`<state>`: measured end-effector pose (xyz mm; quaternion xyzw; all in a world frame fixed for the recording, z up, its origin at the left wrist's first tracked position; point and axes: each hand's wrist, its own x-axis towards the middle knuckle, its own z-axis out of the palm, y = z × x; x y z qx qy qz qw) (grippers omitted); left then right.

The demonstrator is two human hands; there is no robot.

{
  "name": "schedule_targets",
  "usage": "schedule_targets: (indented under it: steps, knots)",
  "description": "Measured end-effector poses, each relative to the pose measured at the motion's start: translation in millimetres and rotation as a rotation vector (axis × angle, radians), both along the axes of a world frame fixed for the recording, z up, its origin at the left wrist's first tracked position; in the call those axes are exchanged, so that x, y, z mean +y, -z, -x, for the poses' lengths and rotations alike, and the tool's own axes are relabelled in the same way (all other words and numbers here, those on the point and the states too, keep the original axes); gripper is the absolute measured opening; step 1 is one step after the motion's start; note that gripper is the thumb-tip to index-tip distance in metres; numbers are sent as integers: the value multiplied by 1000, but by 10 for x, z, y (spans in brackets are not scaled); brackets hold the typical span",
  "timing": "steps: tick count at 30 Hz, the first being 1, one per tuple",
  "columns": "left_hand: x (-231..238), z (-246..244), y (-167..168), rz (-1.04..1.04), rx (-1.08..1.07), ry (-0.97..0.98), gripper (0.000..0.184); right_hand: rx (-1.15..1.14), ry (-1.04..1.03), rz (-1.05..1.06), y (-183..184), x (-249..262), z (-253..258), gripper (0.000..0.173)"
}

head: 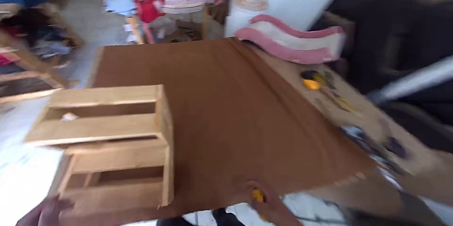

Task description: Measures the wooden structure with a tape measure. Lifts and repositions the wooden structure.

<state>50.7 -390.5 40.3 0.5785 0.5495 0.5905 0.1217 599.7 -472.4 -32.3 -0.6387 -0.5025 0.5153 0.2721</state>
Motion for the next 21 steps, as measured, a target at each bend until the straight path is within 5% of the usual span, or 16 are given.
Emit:
schedule_targets:
  steps: [3,7,9,14,18,21]
  knots:
    - [128,453,1,22,-80,-243,27,61,-147,-102,-134,829,-82,60]
    - [423,654,-227,100,-157,-260,39,265,-338,-246,-736,1623,747,71]
    - [428,195,-663,102,-72,-128,29,335,-417,-364,-1121,1771,1175,85]
    - [304,-1192,-1265,456,3,651,35,213,-712,-619,-1966,1673,1928,108]
    - [355,-942,-1367,454,-213,779,20,84,-763,-671,-2125,1863,2238,107]
    - [451,-618,-1460,538,-226,790,36,62,-891,-588,-2303,1910,2507,112]
